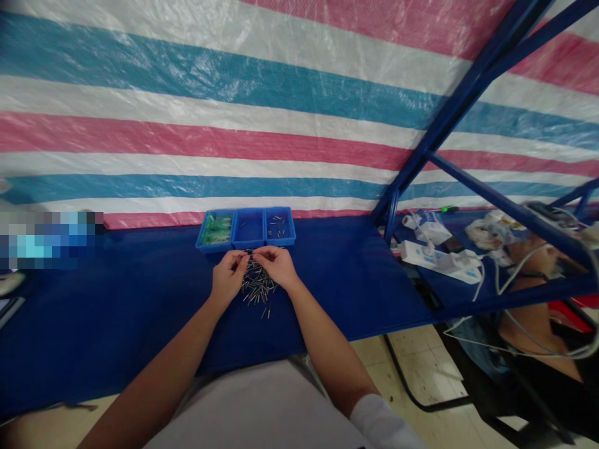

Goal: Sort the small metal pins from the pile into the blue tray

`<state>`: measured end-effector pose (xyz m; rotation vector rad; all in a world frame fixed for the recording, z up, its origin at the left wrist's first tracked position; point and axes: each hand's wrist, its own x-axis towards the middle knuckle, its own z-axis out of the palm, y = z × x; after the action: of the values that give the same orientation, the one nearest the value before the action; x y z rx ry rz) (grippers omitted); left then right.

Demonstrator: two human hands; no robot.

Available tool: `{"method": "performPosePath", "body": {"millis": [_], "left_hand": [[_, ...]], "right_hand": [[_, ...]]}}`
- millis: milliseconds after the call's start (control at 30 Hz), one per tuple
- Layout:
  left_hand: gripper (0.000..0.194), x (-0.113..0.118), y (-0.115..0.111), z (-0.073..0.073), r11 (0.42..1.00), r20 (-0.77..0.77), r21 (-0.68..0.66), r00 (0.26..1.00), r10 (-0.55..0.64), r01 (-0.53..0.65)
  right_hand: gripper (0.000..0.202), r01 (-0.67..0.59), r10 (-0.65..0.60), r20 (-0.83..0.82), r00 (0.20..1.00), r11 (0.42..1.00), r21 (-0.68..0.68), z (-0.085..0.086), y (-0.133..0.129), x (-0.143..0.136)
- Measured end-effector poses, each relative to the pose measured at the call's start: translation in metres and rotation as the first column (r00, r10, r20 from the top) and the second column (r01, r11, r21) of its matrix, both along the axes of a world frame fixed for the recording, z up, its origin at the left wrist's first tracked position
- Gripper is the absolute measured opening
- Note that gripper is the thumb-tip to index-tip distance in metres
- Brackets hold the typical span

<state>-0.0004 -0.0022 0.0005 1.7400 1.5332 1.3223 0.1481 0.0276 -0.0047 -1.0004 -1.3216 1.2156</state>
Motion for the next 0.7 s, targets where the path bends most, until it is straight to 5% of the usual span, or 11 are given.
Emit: {"method": "performPosePath", "body": {"millis": [367, 700], "left_hand": [[0.028, -0.0025, 0.0010, -0.0032, 0.997, 0.045, -0.069, 0.999, -0.010, 0.014], [0.037, -0.0024, -0.0017, 0.0012, 1.000, -0.053, -0.003, 0.999, -0.015, 0.015]], "right_hand": [[0.021, -0.004, 0.004, 0.021, 1.000, 1.000, 0.000, 0.0050, -0.0029, 0.0002], [0.019, -0.013, 0.013, 0.000, 1.000, 1.000, -0.008, 0.0058, -0.0031, -0.0005]]}}
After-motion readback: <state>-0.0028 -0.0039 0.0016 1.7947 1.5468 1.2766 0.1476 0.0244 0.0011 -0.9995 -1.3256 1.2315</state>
